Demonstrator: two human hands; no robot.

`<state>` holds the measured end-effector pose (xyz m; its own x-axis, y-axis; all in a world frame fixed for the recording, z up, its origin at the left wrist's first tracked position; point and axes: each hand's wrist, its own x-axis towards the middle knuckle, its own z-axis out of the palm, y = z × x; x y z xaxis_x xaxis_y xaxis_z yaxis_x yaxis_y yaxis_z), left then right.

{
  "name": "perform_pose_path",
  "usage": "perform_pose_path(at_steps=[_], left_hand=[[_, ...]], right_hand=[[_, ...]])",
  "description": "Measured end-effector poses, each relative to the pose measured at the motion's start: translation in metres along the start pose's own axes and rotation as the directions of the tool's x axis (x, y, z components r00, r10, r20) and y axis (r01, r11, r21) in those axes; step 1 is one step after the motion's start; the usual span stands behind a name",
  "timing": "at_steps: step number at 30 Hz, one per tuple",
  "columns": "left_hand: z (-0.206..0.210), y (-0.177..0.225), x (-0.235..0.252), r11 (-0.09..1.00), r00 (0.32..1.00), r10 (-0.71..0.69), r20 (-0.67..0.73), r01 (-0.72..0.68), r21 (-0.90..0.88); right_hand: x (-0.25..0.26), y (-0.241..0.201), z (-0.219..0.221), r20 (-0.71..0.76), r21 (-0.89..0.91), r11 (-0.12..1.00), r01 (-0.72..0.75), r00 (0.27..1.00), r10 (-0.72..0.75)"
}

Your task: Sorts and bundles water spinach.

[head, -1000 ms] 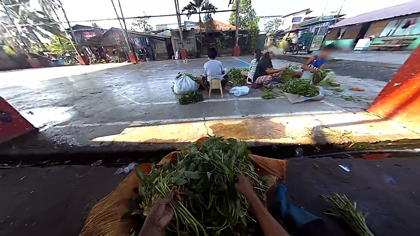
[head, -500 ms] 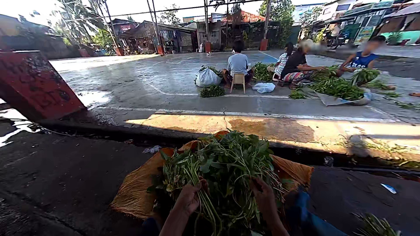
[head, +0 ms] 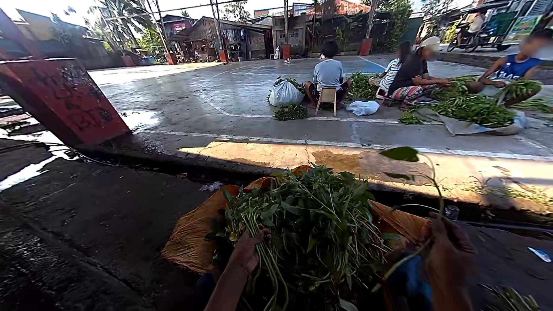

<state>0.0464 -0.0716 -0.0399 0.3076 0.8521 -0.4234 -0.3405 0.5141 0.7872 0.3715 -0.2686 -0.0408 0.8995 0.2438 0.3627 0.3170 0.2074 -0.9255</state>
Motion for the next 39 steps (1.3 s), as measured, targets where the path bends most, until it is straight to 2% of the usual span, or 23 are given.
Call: perform_pose_path(at_steps=[1, 3, 4, 6, 7, 8, 11, 12, 14, 16, 17, 19, 21, 23, 26, 27, 28, 29, 31, 32, 33, 36, 39], left_hand=[[-0.004, 0.005, 0.000, 1.000, 1.000, 0.015, -0.025, -0.015, -0.010], [-0.007, 0.011, 0.004, 0.998, 0.997, 0.053, -0.051, -0.054, -0.024], [-0.008, 0.013, 0.006, 0.997, 0.996, 0.065, -0.065, -0.067, -0.034], [-0.008, 0.014, 0.010, 0.995, 0.992, 0.080, -0.095, -0.085, -0.045], [-0.007, 0.013, 0.011, 0.994, 0.990, 0.086, -0.108, -0.092, -0.052], [-0.006, 0.012, 0.012, 0.994, 0.989, 0.088, -0.116, -0.095, -0.061], [-0.003, 0.006, 0.013, 0.995, 0.992, 0.068, -0.111, -0.076, -0.069], [-0.002, 0.004, 0.015, 0.995, 0.993, 0.054, -0.104, -0.062, -0.074], [-0.001, 0.001, 0.018, 0.995, 0.996, 0.025, -0.087, -0.033, -0.098], [-0.002, -0.001, 0.019, 0.992, 0.997, 0.004, -0.076, -0.014, -0.123], [-0.002, -0.002, 0.020, 0.991, 0.997, -0.001, -0.073, -0.009, -0.130], [-0.003, -0.002, 0.021, 0.991, 0.998, -0.004, -0.058, -0.003, -0.131], [-0.005, -0.003, 0.021, 0.992, 0.999, 0.006, -0.033, -0.010, -0.129], [-0.005, -0.004, 0.020, 0.991, 1.000, 0.001, -0.024, -0.005, -0.131], [-0.006, -0.006, 0.018, 0.989, 0.999, -0.007, -0.032, 0.002, -0.145], [-0.007, -0.005, 0.019, 0.990, 0.999, -0.003, -0.034, -0.002, -0.141], [-0.007, -0.005, 0.019, 0.990, 0.999, 0.004, -0.035, -0.009, -0.139], [-0.006, -0.006, 0.020, 0.991, 0.999, 0.006, -0.033, -0.011, -0.135], [-0.001, -0.010, 0.018, 0.994, 1.000, -0.005, -0.030, 0.001, -0.112], [0.000, -0.014, 0.015, 0.995, 0.999, -0.018, -0.030, 0.015, -0.095], [0.001, -0.017, 0.013, 0.997, 0.999, -0.025, -0.027, 0.023, -0.079], [0.003, -0.023, 0.011, 1.000, 1.000, -0.010, -0.001, 0.010, -0.028], [0.004, -0.026, 0.011, 0.998, 0.998, 0.018, 0.058, -0.022, 0.055]], right_hand=[[0.011, -0.003, -0.013, 0.037, -0.039, 0.998, 0.039, 0.999, -0.038], [0.000, -0.006, -0.026, 0.321, -0.188, 0.977, 0.100, 0.946, -0.035], [-0.019, -0.006, -0.025, 0.500, -0.269, 0.956, 0.114, 0.865, 0.038], [-0.050, 0.010, -0.008, 0.796, -0.391, 0.897, 0.204, 0.564, 0.219], [-0.056, 0.024, 0.008, 0.861, -0.404, 0.872, 0.278, 0.437, 0.260], [-0.059, 0.039, 0.026, 0.878, -0.373, 0.868, 0.327, 0.426, 0.217], [-0.040, 0.066, 0.093, 0.754, -0.316, 0.859, 0.402, 0.656, -0.030], [-0.027, 0.069, 0.114, 0.721, -0.349, 0.839, 0.418, 0.691, -0.045], [-0.003, 0.074, 0.146, 0.719, -0.543, 0.731, 0.413, 0.678, 0.151], [0.011, 0.082, 0.163, 0.682, -0.712, 0.566, 0.415, 0.598, 0.420], [0.014, 0.086, 0.167, 0.669, -0.737, 0.526, 0.424, 0.566, 0.482], [0.013, 0.084, 0.166, 0.666, -0.742, 0.511, 0.434, 0.557, 0.496], [0.008, 0.070, 0.159, 0.658, -0.743, 0.505, 0.439, 0.615, 0.434], [0.004, 0.052, 0.146, 0.656, -0.709, 0.543, 0.451, 0.704, 0.272], [-0.003, 0.032, 0.126, 0.606, -0.479, 0.748, 0.459, 0.789, -0.095], [-0.012, 0.025, 0.122, 0.601, -0.400, 0.812, 0.424, 0.790, -0.116], [-0.022, 0.020, 0.118, 0.642, -0.365, 0.857, 0.363, 0.765, -0.050], [-0.033, 0.020, 0.114, 0.714, -0.370, 0.884, 0.285, 0.696, 0.075], [-0.053, 0.036, 0.110, 0.823, -0.425, 0.897, 0.117, 0.462, 0.330], [-0.068, 0.045, 0.106, 0.832, -0.435, 0.900, 0.038, 0.398, 0.385], [-0.084, 0.050, 0.104, 0.829, -0.412, 0.911, -0.029, 0.402, 0.388], [-0.123, 0.048, 0.100, 0.810, -0.264, 0.946, -0.189, 0.489, 0.324], [-0.151, 0.039, 0.100, 0.823, -0.169, 0.961, -0.220, 0.504, 0.260]])
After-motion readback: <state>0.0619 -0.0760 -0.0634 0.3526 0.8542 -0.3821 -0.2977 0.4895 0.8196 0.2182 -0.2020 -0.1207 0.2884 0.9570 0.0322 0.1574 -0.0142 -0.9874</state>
